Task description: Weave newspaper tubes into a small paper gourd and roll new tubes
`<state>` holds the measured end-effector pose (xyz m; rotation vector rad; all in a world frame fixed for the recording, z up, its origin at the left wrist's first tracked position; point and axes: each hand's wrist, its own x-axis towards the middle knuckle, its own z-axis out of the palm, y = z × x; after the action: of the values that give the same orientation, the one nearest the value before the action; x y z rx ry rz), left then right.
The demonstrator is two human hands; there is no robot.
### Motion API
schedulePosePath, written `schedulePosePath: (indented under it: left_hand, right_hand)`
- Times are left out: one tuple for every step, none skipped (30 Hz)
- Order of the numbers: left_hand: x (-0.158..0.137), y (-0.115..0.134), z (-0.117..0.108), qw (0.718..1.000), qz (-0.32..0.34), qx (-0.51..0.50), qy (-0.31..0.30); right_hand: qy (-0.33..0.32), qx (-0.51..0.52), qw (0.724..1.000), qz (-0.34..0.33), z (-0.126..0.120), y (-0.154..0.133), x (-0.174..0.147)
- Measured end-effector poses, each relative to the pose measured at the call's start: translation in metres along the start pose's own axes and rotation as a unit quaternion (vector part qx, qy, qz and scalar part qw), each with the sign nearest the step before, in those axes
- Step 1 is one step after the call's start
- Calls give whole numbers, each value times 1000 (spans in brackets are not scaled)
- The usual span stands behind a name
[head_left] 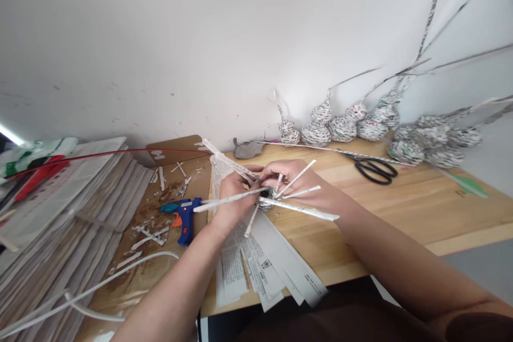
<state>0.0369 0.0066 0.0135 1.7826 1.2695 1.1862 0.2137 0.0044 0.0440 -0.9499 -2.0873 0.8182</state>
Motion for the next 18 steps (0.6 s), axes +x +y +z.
schedulePosePath:
  left_hand:
    - [0,0,0,1000,-3,5,4]
    - [0,0,0,1000,-8,7,4]
    - [0,0,0,1000,-12,5,1]
    - [0,-1,0,1000,-15,1,-6]
    - [0,-1,0,1000,-17,-4,-12]
    - [0,-1,0,1000,-17,-8,-13]
    - [0,-1,0,1000,-14,-11,-15]
    - [0,-1,0,1000,-11,-14,-18]
    - [0,-1,-1,1000,-5,-14,-21]
    - [0,0,-1,1000,0,-11,-23]
    - [0,0,-1,1000,3,-4,-22]
    - [0,0,-2,1000,5,7,-20]
    - [0,0,-2,1000,4,17,-18]
    - [0,0,-3,1000,2,24,-16]
    - [0,-1,-3,1000,0,23,-18]
    - [1,-2,-3,1000,-1,15,-23]
    - [1,-3,-3,1000,2,4,-29]
    - [2,-4,-3,999,6,-9,-34]
  right_hand:
    - [-17,2,1000,3,-4,0,0]
    - [-35,-1,999,1,-7,0,1]
    - [-49,-12,999,-8,-10,0,1]
    - [-55,-32,998,-23,-12,1,2]
    - [-59,-53,996,-42,-13,2,2]
    - [-60,-74,993,-63,-12,3,2]
    - [-58,-94,991,-79,-11,4,3]
    - [-50,-114,988,-90,-9,6,2]
    - [-41,-132,986,-96,-7,7,2]
    - [-29,-149,984,-99,-5,8,2]
    - [-13,-161,982,-100,-3,9,2]
    - [6,-170,981,-98,-1,10,2]
    - [26,-175,980,-95,0,10,3]
    - [40,-179,979,-89,0,11,3]
    - [48,-183,978,-82,0,11,4]
    - [50,-187,978,-73,-1,11,5]
    - [47,-188,979,-64,-1,11,5]
    - [39,-188,980,-56,-2,11,6]
